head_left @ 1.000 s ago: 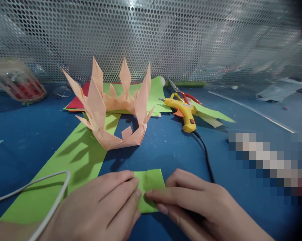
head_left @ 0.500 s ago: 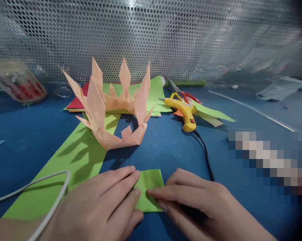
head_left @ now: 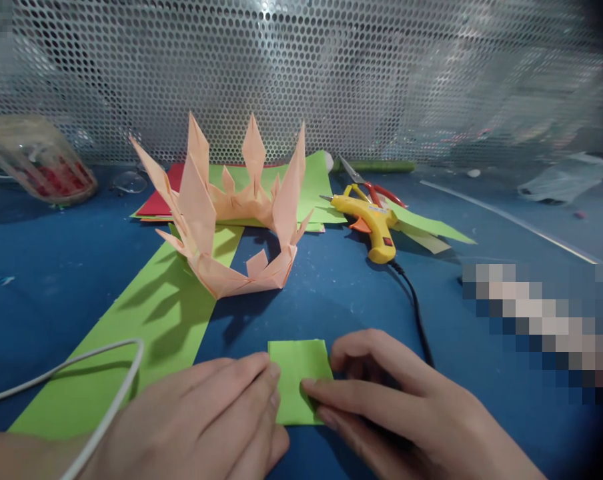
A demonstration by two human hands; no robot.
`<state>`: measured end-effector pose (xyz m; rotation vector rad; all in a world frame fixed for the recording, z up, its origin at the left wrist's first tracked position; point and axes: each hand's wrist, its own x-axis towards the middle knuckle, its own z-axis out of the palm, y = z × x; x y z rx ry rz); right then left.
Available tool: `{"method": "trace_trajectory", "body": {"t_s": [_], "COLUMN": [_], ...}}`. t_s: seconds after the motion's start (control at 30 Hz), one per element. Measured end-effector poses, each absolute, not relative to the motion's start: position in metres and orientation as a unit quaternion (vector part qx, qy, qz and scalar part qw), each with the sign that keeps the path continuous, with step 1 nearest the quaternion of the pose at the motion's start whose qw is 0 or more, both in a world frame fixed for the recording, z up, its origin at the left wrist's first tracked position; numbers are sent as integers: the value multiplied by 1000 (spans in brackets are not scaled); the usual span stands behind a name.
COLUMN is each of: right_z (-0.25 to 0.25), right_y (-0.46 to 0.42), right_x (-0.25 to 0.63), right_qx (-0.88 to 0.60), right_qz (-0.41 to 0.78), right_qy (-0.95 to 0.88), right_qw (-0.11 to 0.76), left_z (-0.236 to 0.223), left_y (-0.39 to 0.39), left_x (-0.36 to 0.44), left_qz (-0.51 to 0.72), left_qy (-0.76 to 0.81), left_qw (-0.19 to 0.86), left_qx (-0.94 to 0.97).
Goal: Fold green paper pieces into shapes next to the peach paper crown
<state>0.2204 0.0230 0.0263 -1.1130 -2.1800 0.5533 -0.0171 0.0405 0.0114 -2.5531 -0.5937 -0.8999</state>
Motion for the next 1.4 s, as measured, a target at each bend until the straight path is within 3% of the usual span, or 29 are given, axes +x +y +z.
{"method": "trace_trajectory", "body": {"t_s": [0.13,0.2,0.37,0.43,0.73,1.13,1.4], "right_z": [30,32,32,30,29,36,32], "right_y": [22,23,24,24,24,29,27], "right_x": [221,222,222,221,221,225,224], "right_qx": [-435,-436,-436,-434,-431,-428,-404], "right_qz": [193,202,207,188,210,296,244], "right_qy": [-831,-834,-829,-831,-831,-806,-838], "right_qw": [287,272,282,293,284,284,273], "left_z": [17,18,22,24,21,20,21], "left_y": [44,45,50,51,46,45,49], "left_x": [-16,-15,-13,-13,-14,-10,-20], "left_qz": [-292,-360,-283,-306,-287,-337,-308], "left_qy": [-198,-246,-270,-258,-227,-223,-179], "left_qw": [149,115,33,22,160,122,125], "left_qx": [-924,-893,-920,-916,-917,-907,-926]}}
